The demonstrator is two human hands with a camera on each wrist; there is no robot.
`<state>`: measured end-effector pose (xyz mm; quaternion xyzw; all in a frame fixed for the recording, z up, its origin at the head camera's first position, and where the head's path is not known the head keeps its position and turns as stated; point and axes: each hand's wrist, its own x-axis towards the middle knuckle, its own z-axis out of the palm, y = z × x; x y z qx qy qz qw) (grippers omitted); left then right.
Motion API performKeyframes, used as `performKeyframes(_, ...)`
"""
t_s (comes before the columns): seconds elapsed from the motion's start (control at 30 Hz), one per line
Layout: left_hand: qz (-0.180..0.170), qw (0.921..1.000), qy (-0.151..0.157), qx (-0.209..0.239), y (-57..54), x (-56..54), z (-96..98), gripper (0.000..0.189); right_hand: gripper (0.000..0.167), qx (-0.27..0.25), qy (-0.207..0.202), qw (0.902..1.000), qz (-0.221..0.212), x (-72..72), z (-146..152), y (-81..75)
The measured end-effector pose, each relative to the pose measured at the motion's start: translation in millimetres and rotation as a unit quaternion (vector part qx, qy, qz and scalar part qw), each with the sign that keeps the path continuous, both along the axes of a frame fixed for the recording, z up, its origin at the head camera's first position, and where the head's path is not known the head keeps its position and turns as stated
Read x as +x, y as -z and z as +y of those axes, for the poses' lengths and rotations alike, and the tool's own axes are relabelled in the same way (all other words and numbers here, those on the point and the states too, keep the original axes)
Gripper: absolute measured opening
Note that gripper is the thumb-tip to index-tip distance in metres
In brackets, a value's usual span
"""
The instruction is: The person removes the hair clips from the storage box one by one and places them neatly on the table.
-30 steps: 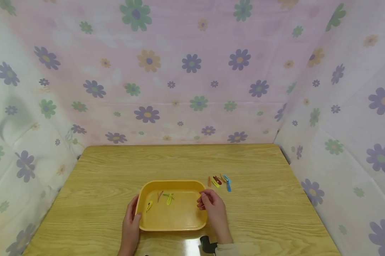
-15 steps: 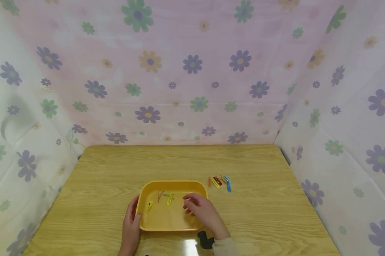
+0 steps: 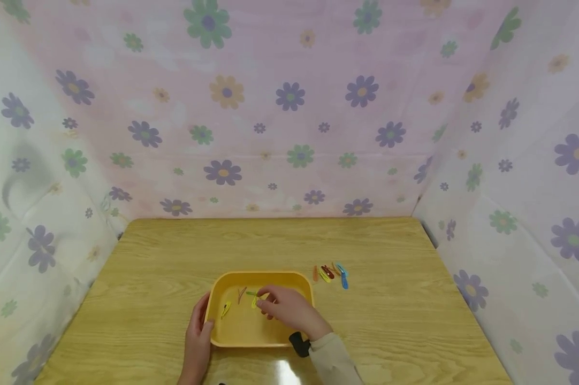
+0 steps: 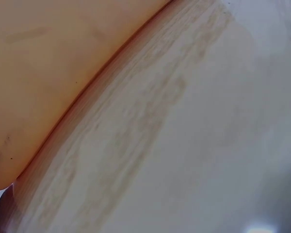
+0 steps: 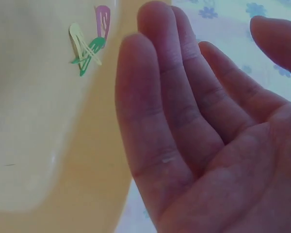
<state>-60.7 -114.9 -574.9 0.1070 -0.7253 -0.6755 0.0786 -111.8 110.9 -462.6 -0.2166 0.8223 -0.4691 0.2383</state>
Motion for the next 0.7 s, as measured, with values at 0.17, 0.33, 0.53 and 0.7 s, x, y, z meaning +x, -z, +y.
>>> performKeyframes(0.17, 0.003, 1.0, 0.001, 0.008, 0.1, 1.1, 0.7, 0.058, 0.035, 0.026, -0.025, 0.9993, 0.004, -14.1, -7, 2.0)
performKeyframes(0.33, 0.009, 0.9998, 0.008, 0.014, 0.9, 1.5, 1.3, 0.058, 0.038, 0.033, -0.035, 0.9988, -0.01, -25.7, -11, 9.7)
performKeyframes(0.53, 0.008, 0.9998, 0.007, 0.019, 1.6, 1.4, 1.8, 0.059, 0.044, 0.017, -0.027, 0.9982, -0.05, -37.2, -13, 30.8)
performKeyframes(0.7, 0.013, 0.9998, 0.003, 0.015, 1.6, 0.8, 0.2, 0.059, 0.049, -0.006, -0.034, 0.9962, -0.08, -44.1, -17, 44.9)
